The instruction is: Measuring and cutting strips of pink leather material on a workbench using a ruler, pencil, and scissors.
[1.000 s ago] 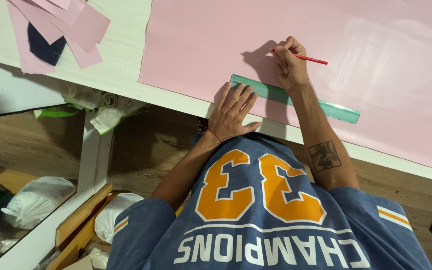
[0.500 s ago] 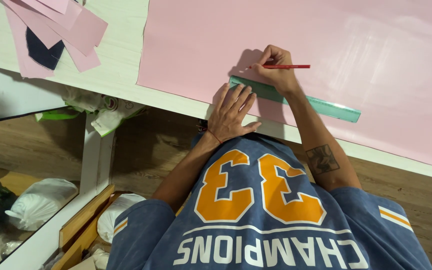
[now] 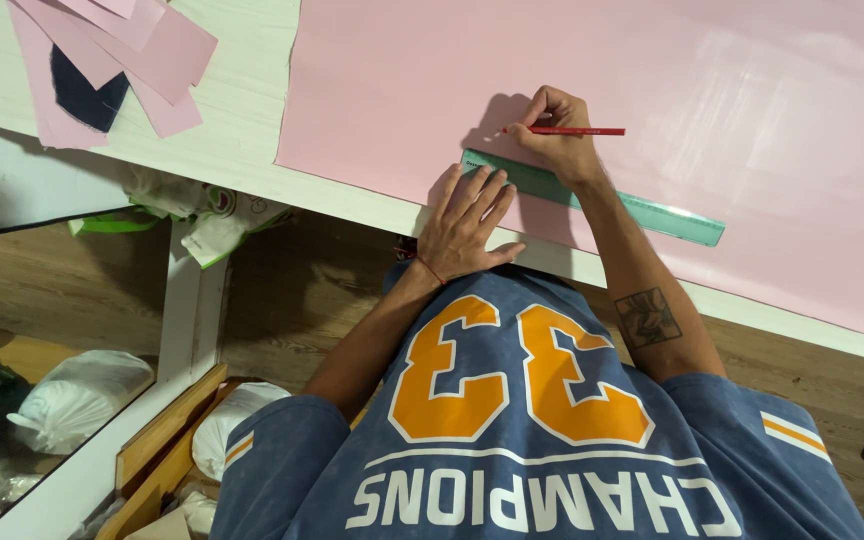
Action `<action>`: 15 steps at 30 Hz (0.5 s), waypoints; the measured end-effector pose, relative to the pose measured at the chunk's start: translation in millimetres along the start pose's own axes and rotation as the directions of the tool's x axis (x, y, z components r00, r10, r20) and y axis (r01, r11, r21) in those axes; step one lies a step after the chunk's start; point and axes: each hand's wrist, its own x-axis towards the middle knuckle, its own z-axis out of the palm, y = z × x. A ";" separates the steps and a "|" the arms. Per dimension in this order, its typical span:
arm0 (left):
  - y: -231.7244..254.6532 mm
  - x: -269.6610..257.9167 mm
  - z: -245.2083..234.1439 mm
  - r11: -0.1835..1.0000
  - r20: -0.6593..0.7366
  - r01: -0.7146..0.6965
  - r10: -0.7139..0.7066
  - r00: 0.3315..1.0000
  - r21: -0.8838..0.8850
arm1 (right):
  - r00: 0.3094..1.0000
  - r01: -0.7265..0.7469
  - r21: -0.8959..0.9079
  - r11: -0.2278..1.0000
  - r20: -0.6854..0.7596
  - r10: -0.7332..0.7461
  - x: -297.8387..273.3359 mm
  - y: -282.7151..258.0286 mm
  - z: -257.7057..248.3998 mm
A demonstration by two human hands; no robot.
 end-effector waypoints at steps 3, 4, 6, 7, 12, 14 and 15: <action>0.4 -0.6 -0.2 1.000 0.000 -0.002 0.002 1.000 0.005 | 1.000 0.015 0.004 1.000 0.008 -0.015 0.1 2.8 -0.8; 0.4 -0.3 -0.1 1.000 0.013 0.000 0.000 1.000 0.016 | 1.000 0.014 0.008 1.000 0.016 -0.014 0.2 2.1 -0.8; 0.3 0.2 -0.1 1.000 0.025 0.000 -0.001 1.000 0.027 | 1.000 0.015 0.012 1.000 0.022 -0.015 0.3 0.4 -0.5; 0.1 0.4 -0.1 1.000 0.023 0.000 0.000 1.000 0.025 | 1.000 0.010 0.000 1.000 0.016 -0.010 0.3 -0.4 -0.1; 0.0 -0.2 0.1 1.000 0.003 -0.004 0.004 1.000 0.023 | 1.000 0.011 0.013 1.000 0.013 -0.011 0.3 1.3 0.1; -0.2 -0.2 0.1 1.000 0.003 -0.004 0.004 1.000 0.010 | 1.000 -0.004 0.021 1.000 0.010 0.004 0.2 -0.3 0.3; -0.4 0.5 0.0 1.000 0.003 -0.005 0.005 1.000 0.010 | 1.000 -0.003 0.020 1.000 0.010 0.003 0.8 -0.4 0.1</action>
